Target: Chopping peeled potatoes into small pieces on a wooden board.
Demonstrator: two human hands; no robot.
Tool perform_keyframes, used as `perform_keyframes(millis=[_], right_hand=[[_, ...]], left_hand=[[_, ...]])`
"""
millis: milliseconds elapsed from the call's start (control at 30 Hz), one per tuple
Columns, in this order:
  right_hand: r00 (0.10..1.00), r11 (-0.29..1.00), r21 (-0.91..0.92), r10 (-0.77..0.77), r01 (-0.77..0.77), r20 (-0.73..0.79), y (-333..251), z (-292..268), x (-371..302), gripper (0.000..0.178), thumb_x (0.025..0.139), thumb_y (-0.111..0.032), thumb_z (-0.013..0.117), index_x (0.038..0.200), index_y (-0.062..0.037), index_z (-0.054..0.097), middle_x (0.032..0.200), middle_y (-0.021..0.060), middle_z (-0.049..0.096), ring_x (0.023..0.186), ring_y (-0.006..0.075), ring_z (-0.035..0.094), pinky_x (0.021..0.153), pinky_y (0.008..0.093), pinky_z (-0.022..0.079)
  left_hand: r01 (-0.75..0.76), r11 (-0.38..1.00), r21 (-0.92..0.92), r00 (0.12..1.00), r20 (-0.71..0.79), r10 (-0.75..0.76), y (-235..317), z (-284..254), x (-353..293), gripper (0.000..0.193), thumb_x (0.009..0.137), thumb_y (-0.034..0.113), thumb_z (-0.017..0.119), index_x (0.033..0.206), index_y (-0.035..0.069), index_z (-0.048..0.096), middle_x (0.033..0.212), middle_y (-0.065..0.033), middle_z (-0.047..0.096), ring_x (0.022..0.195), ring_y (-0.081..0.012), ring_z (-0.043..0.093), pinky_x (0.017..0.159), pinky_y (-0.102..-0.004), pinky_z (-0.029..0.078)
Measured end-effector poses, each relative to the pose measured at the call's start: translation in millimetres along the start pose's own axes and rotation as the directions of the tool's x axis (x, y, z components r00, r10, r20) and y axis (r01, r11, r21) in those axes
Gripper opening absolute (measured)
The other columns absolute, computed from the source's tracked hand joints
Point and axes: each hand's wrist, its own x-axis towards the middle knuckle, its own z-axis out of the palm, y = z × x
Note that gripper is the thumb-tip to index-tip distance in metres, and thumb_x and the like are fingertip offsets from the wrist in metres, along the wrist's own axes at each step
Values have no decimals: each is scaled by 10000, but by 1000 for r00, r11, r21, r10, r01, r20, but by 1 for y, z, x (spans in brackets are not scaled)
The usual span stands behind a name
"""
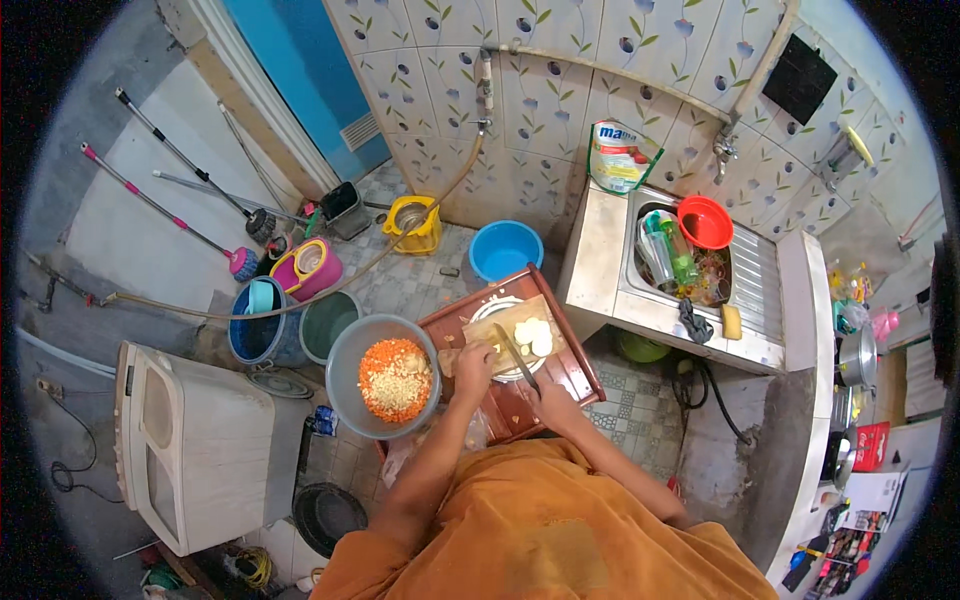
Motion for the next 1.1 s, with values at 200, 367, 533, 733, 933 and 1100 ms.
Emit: perform_keyframes(millis=[200,367,533,733,933,1100], right_hand=[[997,991,-114,-70,67,-26,6,17,21,222,887,-159,517,1024,15,499,858,309,602,833,478,578,765,555,454],[997,987,-143,-75,77,18,8,23,23,241,895,-170,493,1057,6,465,851,318,602,816,483,586,753,568,457],[997,992,-101,-72,69,-21,-5,32,14,206,912,-169,417,1030,-7,468,866,325,600,834,502,583,769,593,436],[997,997,-80,-17,10,-77,15,57,15,192,920,-172,415,1011,-14,473,848,327,599,836,503,578,731,573,449],[997,984,-161,78,-75,15,2,56,32,189,900,-112,397,1037,8,452,883,336,586,858,506,568,750,569,440],[991,982,-179,85,-66,104,-8,35,47,199,904,-136,402,1051,-5,429,863,330,605,842,498,593,734,579,460]], left_hand=[[115,989,-98,993,-16,-117,12,-3,-2,163,767,15,685,925,-14,657,863,-138,619,727,-244,638,665,-329,512],[206,966,-155,978,-4,-209,19,-5,-2,163,744,45,667,897,-8,661,844,-168,582,759,-323,611,707,-372,489],[133,988,-73,985,-101,-140,2,3,-6,109,751,31,619,845,-16,652,836,-189,608,799,-352,604,712,-405,480],[65,998,3,991,-115,-65,2,5,-2,72,753,32,607,780,-21,648,839,-179,633,808,-348,616,727,-404,487],[82,996,-28,991,-106,-85,-3,6,-2,91,780,43,649,828,-28,680,858,-178,643,790,-326,632,715,-375,497],[113,994,-7,991,-75,-113,3,4,-4,99,798,59,659,843,-27,676,866,-169,643,779,-306,636,707,-362,501]])
